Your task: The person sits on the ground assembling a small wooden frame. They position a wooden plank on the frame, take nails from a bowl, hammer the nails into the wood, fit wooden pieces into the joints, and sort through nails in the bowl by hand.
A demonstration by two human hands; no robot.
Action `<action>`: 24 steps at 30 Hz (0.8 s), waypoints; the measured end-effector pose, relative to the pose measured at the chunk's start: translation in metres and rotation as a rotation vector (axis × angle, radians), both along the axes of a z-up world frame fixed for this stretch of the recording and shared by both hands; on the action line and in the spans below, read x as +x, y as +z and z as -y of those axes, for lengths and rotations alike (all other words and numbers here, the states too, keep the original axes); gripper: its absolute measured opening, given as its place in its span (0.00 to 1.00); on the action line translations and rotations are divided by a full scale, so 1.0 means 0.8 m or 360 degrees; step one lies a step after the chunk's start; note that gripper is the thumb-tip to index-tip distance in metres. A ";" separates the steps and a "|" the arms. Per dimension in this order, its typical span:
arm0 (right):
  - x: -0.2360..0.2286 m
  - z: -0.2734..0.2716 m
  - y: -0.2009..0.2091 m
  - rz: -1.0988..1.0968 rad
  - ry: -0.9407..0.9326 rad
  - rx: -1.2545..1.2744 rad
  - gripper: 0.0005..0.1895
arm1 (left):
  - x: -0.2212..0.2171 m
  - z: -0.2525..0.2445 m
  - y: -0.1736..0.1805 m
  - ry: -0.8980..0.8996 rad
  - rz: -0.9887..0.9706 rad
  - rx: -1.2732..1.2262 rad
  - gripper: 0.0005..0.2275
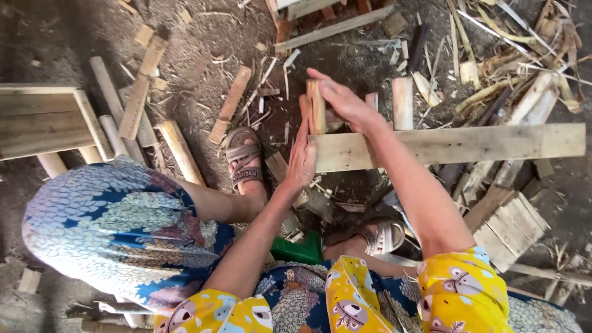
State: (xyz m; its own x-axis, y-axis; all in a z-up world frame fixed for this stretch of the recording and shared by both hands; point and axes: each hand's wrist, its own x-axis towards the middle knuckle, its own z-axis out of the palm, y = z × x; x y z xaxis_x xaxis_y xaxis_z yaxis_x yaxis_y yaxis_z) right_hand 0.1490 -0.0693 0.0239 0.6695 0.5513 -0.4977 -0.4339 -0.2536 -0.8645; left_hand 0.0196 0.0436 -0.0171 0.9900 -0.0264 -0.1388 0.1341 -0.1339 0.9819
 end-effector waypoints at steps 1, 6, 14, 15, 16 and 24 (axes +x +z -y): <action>0.006 -0.007 -0.005 -0.0134 0.0096 -0.0092 0.36 | -0.002 -0.006 0.002 0.0024 0.0008 0.0026 0.27; -0.002 -0.008 -0.031 0.0226 -0.0104 -0.0260 0.23 | 0.006 -0.016 0.000 0.0027 0.0081 0.0020 0.30; -0.023 0.075 0.028 0.1122 -0.0405 -0.0630 0.22 | 0.032 0.000 -0.048 0.0017 -0.0117 0.0015 0.28; -0.014 0.109 0.014 0.1473 -0.0598 -0.0839 0.20 | 0.037 0.000 -0.044 0.0002 -0.0193 0.0001 0.28; -0.006 0.143 0.000 0.1827 -0.0783 -0.1044 0.18 | 0.041 0.001 -0.041 -0.0012 -0.0269 -0.0013 0.29; -0.036 0.202 -0.004 0.1860 -0.1314 -0.0693 0.09 | 0.052 -0.002 -0.041 -0.0065 -0.0148 -0.0106 0.29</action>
State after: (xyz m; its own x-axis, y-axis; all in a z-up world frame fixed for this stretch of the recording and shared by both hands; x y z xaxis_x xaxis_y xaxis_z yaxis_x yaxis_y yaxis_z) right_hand 0.1202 -0.2311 0.0204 0.8360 -0.2180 0.5036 0.2856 -0.6108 -0.7385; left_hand 0.0612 0.0451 -0.0495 0.9708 -0.0787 -0.2267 0.2208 -0.0762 0.9723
